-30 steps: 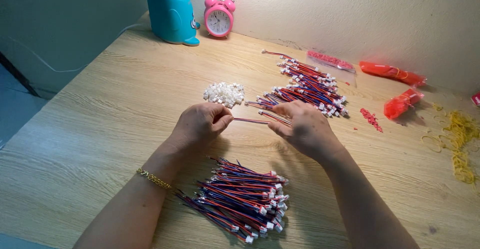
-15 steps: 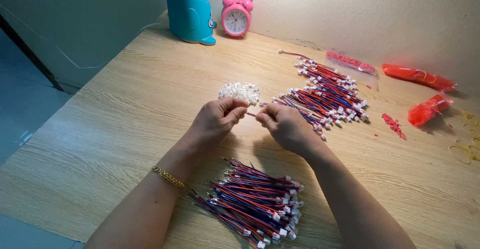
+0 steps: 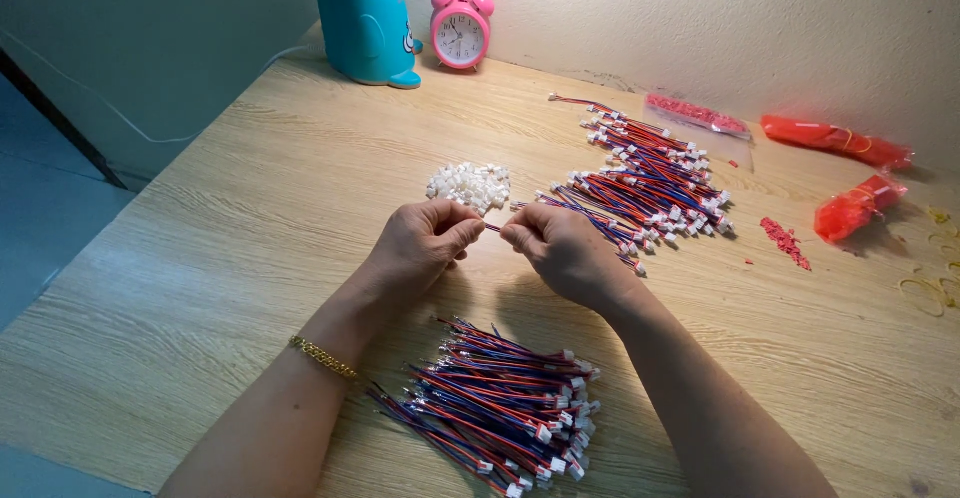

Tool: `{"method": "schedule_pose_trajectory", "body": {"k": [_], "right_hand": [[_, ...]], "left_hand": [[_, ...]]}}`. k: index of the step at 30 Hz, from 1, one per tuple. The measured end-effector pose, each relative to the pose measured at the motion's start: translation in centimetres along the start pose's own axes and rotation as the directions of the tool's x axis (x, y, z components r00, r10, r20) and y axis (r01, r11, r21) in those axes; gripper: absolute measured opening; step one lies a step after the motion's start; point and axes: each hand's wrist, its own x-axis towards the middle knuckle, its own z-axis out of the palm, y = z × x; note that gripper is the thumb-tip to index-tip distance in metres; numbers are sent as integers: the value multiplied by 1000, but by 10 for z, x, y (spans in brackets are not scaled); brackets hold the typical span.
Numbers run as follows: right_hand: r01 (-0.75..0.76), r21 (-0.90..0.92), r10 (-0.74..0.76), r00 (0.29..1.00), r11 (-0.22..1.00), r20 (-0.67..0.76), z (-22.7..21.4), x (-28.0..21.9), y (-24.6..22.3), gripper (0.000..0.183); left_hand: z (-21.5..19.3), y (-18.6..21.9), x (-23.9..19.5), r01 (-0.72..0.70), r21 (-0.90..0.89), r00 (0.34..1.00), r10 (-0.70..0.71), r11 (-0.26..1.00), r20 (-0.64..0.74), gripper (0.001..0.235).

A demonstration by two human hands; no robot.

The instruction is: Assembling electronic wire harnesses by inserting wires into plastic connector housings

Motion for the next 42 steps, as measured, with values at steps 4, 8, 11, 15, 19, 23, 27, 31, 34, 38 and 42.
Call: {"method": "schedule_pose_trajectory", "body": {"k": [4,8,11,15,19,23,27,31,34,38,42], "right_hand": [[-3,208,17,997,978,-70,15,11,20,12],[8,310,27,994,951,-110,14,8,12,12],[14,228,5,996,974,-85,11,6,10,15],[34,142,-34,999,989,-7,13,6,8,11],[33,124,-29,999,992,-35,12,4,9,12],[95,60,-87,989,994,-119,17,7,8,10],[84,87,-71,987,993,-141,16,7,7,9],[50,147,-32,992,988,-124,15,10,18,8],[40,159,-23,994,987,-111,16,11,22,8],[38,132,-23,994,991,-108,19,13,26,9],[27,108,-16,994,994,-106,17,13,26,11]], "left_hand": [[3,-3,-1,-8,-82,1000,7,997,-15,20],[3,-2,3,-137,97,984,147,986,-101,13],[4,11,-6,-300,379,931,356,875,-86,7],[3,12,-10,-252,358,955,291,899,-58,6],[4,6,-3,-205,232,975,219,951,-38,7],[0,-13,8,-150,137,987,157,979,-40,7],[-18,-12,13,-108,193,985,131,975,-110,11],[-41,-8,15,-25,434,967,131,901,-217,11],[-46,-20,24,5,616,957,174,788,-230,9],[-37,-16,24,41,762,968,163,646,-190,12],[-25,-2,22,134,816,968,102,562,-228,18]]}}
